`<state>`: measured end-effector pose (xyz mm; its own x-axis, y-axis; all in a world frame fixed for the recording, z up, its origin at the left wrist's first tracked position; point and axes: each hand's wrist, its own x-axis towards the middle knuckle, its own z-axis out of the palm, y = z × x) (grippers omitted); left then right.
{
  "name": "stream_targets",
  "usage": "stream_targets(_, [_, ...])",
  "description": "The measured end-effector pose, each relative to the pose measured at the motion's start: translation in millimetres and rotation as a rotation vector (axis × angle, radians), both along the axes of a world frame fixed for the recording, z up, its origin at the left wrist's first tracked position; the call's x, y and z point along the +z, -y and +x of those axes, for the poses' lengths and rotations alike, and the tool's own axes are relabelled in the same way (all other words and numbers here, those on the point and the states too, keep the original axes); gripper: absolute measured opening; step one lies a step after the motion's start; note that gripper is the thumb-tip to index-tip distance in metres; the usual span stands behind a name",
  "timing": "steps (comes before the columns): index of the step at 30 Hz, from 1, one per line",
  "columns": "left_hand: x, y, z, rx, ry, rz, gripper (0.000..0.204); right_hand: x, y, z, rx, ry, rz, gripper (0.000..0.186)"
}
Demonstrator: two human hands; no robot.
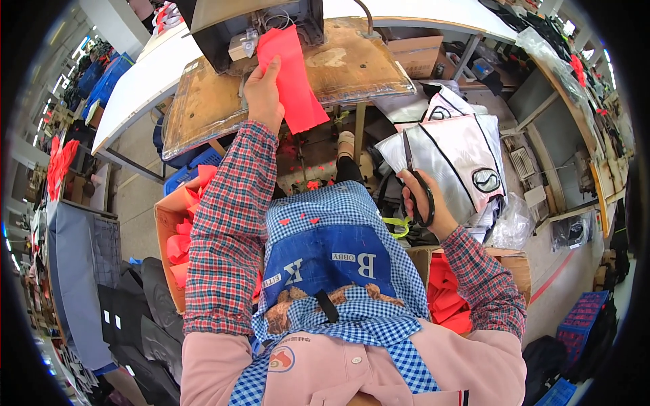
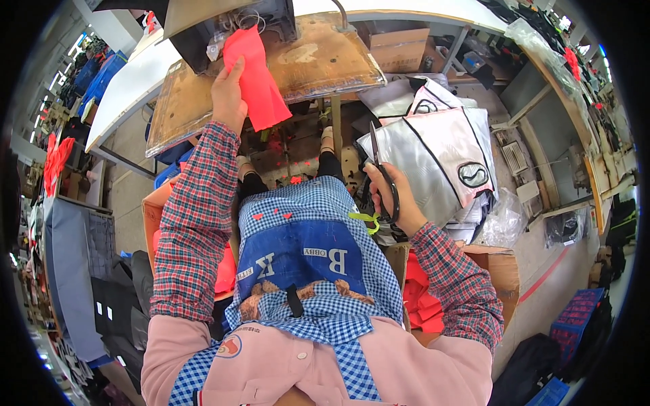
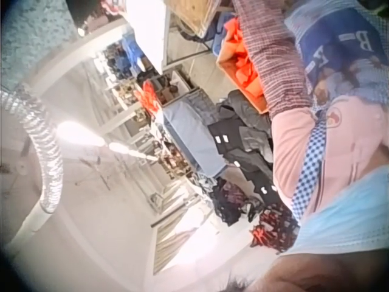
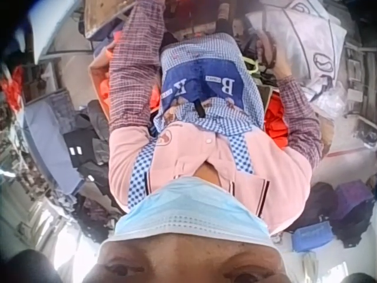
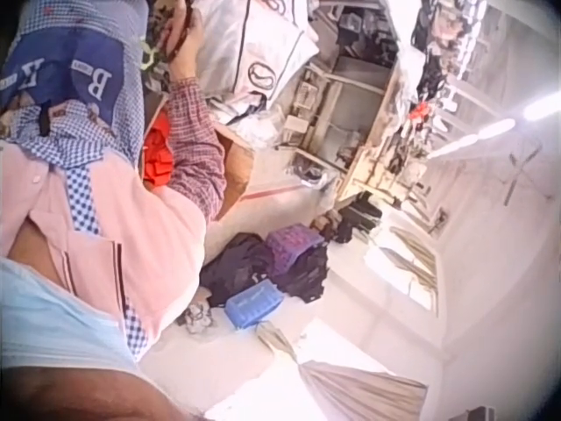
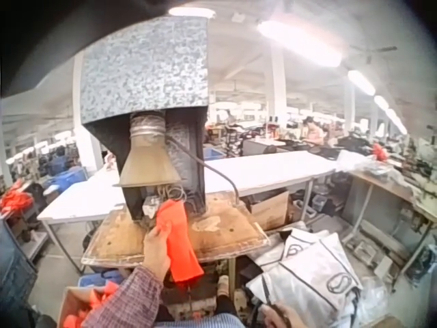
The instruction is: Cutting pieces of pink fabric using scissors at a workbench in a factory.
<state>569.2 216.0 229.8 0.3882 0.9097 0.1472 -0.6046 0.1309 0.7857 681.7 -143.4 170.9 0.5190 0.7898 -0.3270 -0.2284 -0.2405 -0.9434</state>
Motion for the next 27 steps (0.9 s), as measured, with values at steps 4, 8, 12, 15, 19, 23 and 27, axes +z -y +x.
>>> stream_targets(4, [2,5,-4,0.003,0.009,-0.013,0.029,1,3,-2,0.001,0.005,-0.010,0.035])
stream_targets(8, [1,12,-7,0.010,0.017,0.009,0.028,1,4,-4,0.007,0.006,-0.004,0.034])
stream_targets(12, [0,18,-10,0.018,0.020,0.001,0.026,0,6,-5,0.019,0.028,0.000,0.035])
stream_targets(15, [-1,22,-13,0.030,0.010,-0.003,0.024,0,6,-7,0.026,0.035,0.009,0.035])
stream_targets(19, [-1,27,-17,0.034,0.000,-0.044,0.022,2,4,-11,0.026,0.039,0.016,0.036])
stream_targets(23, [0,31,-21,0.033,0.001,-0.034,0.021,3,-1,-18,0.035,0.031,0.044,0.033])
stream_targets(27, [0,34,-24,0.033,0.017,-0.036,0.019,4,-10,-24,0.034,0.031,0.069,0.032])
